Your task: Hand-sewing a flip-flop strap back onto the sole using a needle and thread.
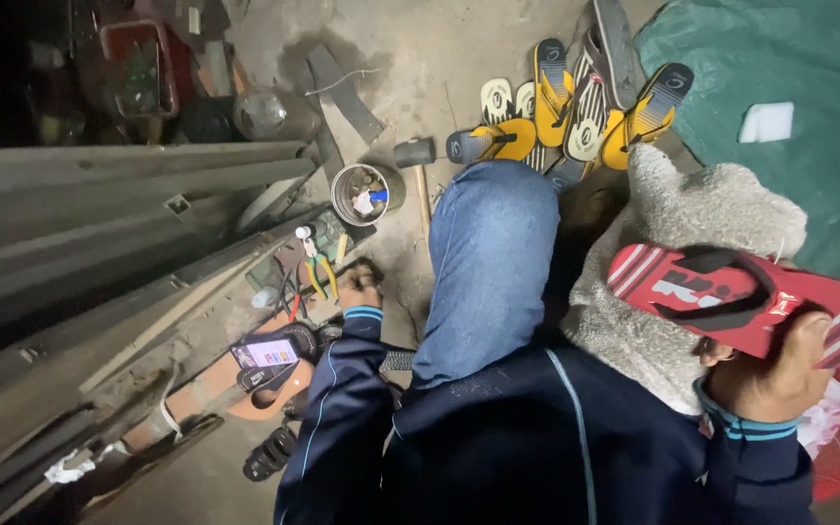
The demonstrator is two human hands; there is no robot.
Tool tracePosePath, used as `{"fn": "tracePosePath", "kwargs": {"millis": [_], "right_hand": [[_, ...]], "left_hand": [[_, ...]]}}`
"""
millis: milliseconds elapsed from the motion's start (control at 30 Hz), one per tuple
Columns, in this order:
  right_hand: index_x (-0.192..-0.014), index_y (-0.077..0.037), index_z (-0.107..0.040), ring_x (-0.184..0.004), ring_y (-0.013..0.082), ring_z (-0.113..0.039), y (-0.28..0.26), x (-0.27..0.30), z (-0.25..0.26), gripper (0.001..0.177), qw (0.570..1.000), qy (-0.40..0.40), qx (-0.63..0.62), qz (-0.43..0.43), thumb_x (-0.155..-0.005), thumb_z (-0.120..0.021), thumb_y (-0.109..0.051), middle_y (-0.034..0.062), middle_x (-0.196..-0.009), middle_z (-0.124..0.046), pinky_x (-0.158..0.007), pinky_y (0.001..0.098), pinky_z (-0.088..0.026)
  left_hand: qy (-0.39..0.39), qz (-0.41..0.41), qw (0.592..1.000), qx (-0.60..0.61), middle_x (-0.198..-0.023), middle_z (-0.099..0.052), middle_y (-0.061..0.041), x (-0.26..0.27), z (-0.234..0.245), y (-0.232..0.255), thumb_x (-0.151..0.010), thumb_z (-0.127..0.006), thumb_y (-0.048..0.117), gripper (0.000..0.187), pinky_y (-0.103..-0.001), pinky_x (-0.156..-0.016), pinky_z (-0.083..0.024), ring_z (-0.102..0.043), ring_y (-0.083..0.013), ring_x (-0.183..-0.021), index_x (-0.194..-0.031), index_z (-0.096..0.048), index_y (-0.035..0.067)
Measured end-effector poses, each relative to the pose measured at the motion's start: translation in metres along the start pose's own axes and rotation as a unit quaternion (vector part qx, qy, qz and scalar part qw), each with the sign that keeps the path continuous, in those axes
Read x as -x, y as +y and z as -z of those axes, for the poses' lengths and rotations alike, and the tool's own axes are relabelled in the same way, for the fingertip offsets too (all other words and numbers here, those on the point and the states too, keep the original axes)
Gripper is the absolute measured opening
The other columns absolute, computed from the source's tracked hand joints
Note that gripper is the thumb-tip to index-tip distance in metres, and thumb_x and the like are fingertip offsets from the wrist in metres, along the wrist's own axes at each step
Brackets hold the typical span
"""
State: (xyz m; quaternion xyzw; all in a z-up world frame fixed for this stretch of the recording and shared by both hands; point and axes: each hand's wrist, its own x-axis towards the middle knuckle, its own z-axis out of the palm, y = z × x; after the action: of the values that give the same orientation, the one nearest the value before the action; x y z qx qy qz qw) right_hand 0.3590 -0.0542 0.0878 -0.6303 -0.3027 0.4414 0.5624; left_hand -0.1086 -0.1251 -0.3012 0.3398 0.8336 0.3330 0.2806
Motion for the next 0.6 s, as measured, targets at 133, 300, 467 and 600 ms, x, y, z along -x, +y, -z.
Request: {"fn": "tracePosePath", "kwargs": {"millis": [133, 300, 467, 600], "right_hand": [[-0.123, -0.012, -0.051, -0.052, 0.0092, -0.048, 0.006, 0.0, 0.006, 0.037, 1.0, 0.006, -0.017, 0.015, -0.114, -0.047, -0.048, -0.0007, -0.074, -0.055, -0.05, 0.0203, -0.044], [-0.132, -0.007, -0.057, -0.05, 0.0073, -0.048, 0.006, 0.003, 0.014, 0.056, 0.999, 0.033, 0.018, -0.017, -0.111, -0.044, -0.057, -0.004, -0.067, -0.054, -0.051, 0.0164, -0.043], [-0.128, -0.007, -0.056, -0.051, 0.0063, -0.047, 0.001, 0.006, 0.019, 0.061, 0.997, 0.037, 0.063, -0.005, -0.111, -0.046, -0.065, -0.0034, -0.069, -0.054, -0.051, 0.0161, -0.043], [-0.138, -0.008, -0.06, -0.061, 0.0052, -0.05, 0.005, 0.008, 0.023, 0.056, 0.989, 0.092, 0.11, 0.021, -0.111, -0.037, -0.052, 0.0021, -0.106, -0.066, -0.054, 0.0135, -0.041]], "left_hand": [[0.015, -0.034, 0.985, -0.169, -0.09, -0.074, -0.018, -0.017, 0.027, 0.056, -0.087, -0.065, 0.018, 0.038, -0.045, -0.073, -0.055, -0.071, -0.0391, -0.08, -0.123, -0.06, 0.006], [0.015, -0.069, 0.953, -0.294, -0.095, -0.068, -0.02, -0.05, 0.022, 0.021, -0.086, -0.069, 0.021, 0.048, -0.046, -0.075, -0.053, -0.066, -0.0416, -0.082, -0.128, -0.052, 0.004], [-0.01, -0.028, 0.933, -0.359, -0.086, -0.071, -0.022, -0.06, 0.018, 0.012, -0.092, -0.063, 0.027, 0.038, -0.05, -0.074, -0.055, -0.068, -0.0449, -0.079, -0.121, -0.051, 0.007], [0.007, -0.058, 0.952, -0.301, -0.089, -0.073, -0.018, -0.047, 0.018, 0.02, -0.091, -0.064, 0.016, 0.03, -0.047, -0.071, -0.054, -0.069, -0.041, -0.077, -0.118, -0.052, 0.01]]}}
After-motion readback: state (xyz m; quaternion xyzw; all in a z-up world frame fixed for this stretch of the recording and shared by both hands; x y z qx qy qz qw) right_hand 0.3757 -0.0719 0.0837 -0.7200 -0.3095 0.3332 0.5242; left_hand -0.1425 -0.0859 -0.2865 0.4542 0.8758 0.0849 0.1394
